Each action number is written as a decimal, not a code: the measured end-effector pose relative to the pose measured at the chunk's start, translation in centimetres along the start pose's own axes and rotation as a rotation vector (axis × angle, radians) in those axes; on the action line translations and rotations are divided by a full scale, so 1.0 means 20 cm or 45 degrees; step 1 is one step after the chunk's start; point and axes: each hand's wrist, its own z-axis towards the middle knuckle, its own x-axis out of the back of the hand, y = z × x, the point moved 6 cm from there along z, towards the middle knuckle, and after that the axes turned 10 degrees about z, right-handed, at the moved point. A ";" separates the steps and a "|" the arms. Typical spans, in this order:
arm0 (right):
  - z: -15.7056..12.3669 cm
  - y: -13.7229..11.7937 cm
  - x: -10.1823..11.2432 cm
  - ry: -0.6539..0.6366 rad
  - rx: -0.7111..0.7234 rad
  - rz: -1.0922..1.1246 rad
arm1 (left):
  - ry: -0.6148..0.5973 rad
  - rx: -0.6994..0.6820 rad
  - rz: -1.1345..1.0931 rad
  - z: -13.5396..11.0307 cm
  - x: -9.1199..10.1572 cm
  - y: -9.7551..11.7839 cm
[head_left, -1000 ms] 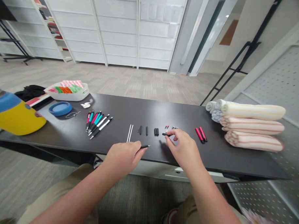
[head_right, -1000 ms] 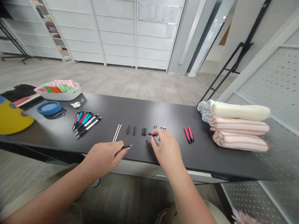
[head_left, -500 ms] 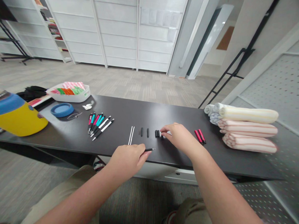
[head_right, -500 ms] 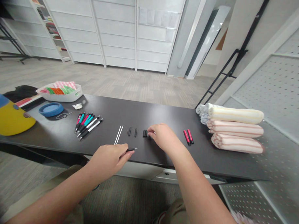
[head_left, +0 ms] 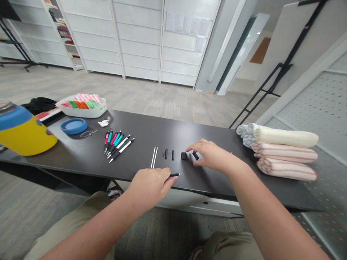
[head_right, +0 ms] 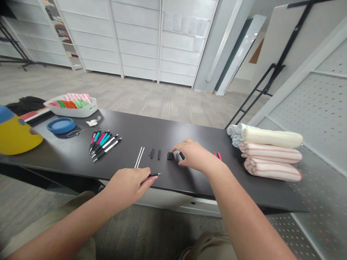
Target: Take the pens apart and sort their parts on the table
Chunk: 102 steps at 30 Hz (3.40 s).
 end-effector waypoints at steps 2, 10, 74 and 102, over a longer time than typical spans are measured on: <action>0.01 0.03 0.00 -0.051 -0.043 -0.046 | 0.005 -0.004 0.000 0.00 0.00 0.00; 0.03 0.02 0.02 -0.122 -0.024 -0.107 | 0.009 -0.010 -0.027 0.00 -0.01 0.00; 0.08 -0.05 -0.06 -0.057 -0.032 0.037 | 0.018 -0.033 -0.040 -0.01 0.00 0.00; 0.10 -0.13 -0.08 -0.092 -0.004 0.086 | 0.000 -0.024 -0.043 -0.02 0.01 0.00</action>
